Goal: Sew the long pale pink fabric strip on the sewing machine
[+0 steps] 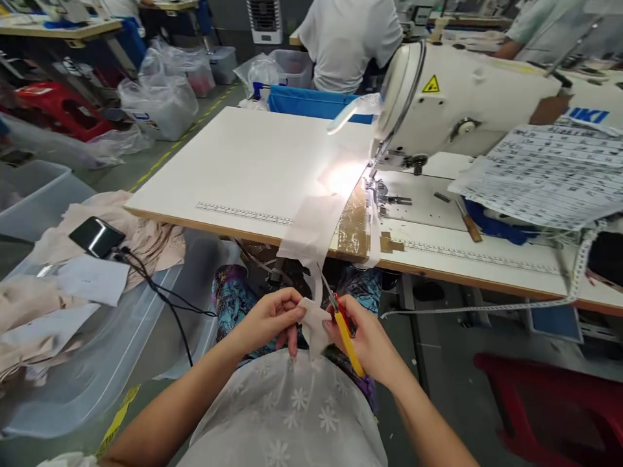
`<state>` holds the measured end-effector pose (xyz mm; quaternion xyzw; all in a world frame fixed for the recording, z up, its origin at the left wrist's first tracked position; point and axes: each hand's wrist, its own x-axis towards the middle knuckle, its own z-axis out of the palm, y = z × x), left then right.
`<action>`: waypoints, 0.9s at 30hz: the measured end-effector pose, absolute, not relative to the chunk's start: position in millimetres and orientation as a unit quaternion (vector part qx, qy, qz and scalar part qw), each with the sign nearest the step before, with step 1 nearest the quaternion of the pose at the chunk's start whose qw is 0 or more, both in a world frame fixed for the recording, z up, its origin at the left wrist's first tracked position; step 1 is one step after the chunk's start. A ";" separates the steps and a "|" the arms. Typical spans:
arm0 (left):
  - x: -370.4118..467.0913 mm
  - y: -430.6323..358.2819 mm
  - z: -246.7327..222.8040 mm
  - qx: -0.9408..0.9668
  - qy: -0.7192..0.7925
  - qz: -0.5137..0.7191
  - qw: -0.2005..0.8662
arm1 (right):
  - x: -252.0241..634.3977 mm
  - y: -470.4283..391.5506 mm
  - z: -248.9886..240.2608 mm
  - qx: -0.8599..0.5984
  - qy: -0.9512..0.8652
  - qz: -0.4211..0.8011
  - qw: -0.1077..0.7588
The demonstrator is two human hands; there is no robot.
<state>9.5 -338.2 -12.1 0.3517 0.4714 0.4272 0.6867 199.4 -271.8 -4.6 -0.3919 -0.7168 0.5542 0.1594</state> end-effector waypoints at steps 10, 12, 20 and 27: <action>12.9 -319.9 -29.2 0.226 0.490 0.427 0.725 | 230.2 -239.2 -24.5 -0.313 -0.729 0.609 -0.009; 13.4 -317.5 -33.9 0.209 0.486 0.422 0.736 | 230.9 -235.2 -26.6 -0.297 -0.730 0.615 -0.025; 11.2 -306.3 -46.2 0.179 0.501 0.396 0.749 | 229.2 -223.0 -32.3 -0.291 -0.728 0.615 -0.087; 8.2 -302.0 -55.2 0.183 0.507 0.393 0.745 | 228.2 -222.9 -34.2 -0.321 -0.817 0.473 -0.083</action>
